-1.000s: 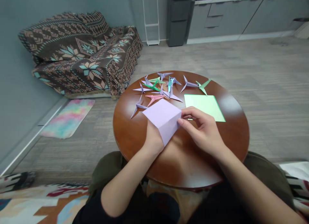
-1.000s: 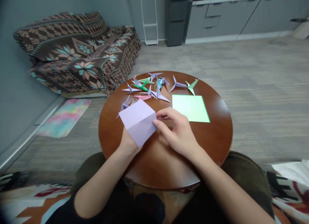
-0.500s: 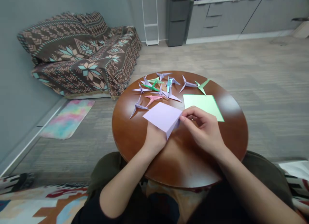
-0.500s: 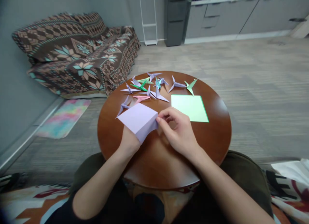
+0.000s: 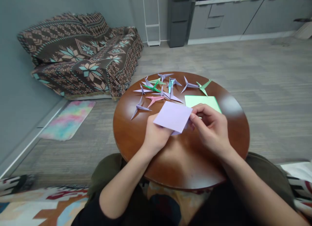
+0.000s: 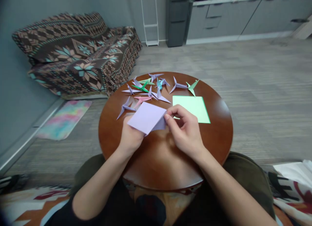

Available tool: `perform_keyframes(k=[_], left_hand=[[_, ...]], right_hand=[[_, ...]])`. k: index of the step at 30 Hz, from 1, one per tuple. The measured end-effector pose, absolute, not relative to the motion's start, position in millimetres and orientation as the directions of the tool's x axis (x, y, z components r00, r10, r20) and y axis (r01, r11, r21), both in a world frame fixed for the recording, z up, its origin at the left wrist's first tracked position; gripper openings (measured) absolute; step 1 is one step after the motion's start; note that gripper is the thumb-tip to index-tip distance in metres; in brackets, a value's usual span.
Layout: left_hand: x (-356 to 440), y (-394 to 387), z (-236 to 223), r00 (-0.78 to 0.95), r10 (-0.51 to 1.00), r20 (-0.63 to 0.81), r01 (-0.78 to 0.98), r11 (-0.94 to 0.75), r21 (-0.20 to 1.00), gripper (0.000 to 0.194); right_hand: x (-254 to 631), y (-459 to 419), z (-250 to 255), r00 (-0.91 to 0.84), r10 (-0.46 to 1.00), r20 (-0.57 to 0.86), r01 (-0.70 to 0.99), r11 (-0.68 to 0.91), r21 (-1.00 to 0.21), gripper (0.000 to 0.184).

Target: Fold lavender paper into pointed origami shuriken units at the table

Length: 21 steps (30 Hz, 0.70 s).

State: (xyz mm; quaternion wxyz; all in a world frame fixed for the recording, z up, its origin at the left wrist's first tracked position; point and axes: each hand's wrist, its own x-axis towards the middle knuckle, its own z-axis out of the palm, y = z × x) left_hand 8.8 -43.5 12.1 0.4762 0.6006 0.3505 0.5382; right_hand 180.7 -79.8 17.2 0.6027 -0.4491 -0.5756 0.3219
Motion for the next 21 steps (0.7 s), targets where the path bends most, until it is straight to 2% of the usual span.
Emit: perform_keyframes(k=[4,7,9,11,12,15,17,21], left_hand=[[9,-41,9,0.164,0.958,0.237,-0.147,-0.214,0.966,0.011],[7,-43,6,0.166,0.968,0.188,-0.315,-0.129,0.940,0.012],[8,-46,6,0.221,0.953,0.207,-0.386,-0.109,0.916,0.032],[11,-49,8,0.269,0.928,0.257,-0.362,-0.150,0.920,0.054],[12,-50,9,0.259,0.924,0.282,-0.325,-0.191,0.926,0.057],[16,-50,9,0.141,0.936,0.322,-0.188,-0.294,0.937,0.040],[16,-49,7,0.105,0.950,0.293,-0.133,-0.278,0.951,0.029],[15,-49,7,0.132,0.964,0.231,-0.145,-0.212,0.966,0.023]], right_hand=[[190,-70,16,0.254,0.915,0.312,-0.057,0.337,-0.940,0.023],[193,-64,15,0.320,0.919,0.229,-0.194,0.300,-0.934,0.025],[191,-63,15,0.316,0.927,0.203,-0.236,0.284,-0.929,0.023],[188,-64,14,0.284,0.939,0.194,-0.240,0.266,-0.934,0.023],[187,-65,14,0.262,0.947,0.187,-0.233,0.251,-0.940,0.023],[182,-69,14,0.184,0.970,0.158,-0.193,0.194,-0.962,0.024],[181,-71,15,0.147,0.978,0.149,-0.145,0.170,-0.975,0.024],[180,-71,18,0.174,0.972,0.159,-0.109,0.179,-0.978,0.023]])
